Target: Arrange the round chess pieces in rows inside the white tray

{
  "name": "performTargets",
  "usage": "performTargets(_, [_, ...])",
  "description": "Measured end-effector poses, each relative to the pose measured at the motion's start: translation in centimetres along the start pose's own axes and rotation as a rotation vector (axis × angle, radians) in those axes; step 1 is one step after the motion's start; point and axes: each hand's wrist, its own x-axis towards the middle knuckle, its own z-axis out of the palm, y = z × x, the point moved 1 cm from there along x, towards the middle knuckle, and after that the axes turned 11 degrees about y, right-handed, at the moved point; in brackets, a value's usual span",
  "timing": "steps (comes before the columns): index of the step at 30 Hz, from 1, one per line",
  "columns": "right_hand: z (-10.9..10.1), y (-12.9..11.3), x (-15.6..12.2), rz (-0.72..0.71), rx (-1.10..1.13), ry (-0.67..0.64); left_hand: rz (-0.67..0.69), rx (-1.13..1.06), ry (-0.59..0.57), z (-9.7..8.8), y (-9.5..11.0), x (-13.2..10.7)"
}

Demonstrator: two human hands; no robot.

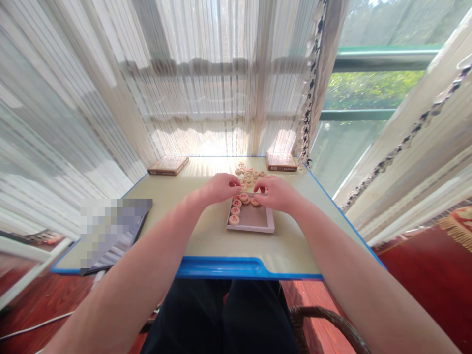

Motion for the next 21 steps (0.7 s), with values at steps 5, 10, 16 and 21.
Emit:
performTargets(5, [-0.2,-0.7,-0.1,0.003,-0.014,-0.042,-0.028,-0.064,-0.023,-0.1,0.1,-0.1])
performTargets(10, [0.6,-1.2,-0.3,-0.012,-0.006,-0.046,-0.009,-0.095,-0.075,0.1,0.1,-0.1])
performTargets(16, [0.0,-0.8,-0.3,0.092,-0.101,-0.189,0.029,-0.091,-0.127,0.1,-0.2,-0.1])
performTargets(21, [-0.3,-1.2,-0.4,0.074,-0.06,-0.282,0.037,-0.101,-0.105,0.2,-0.8,0.0])
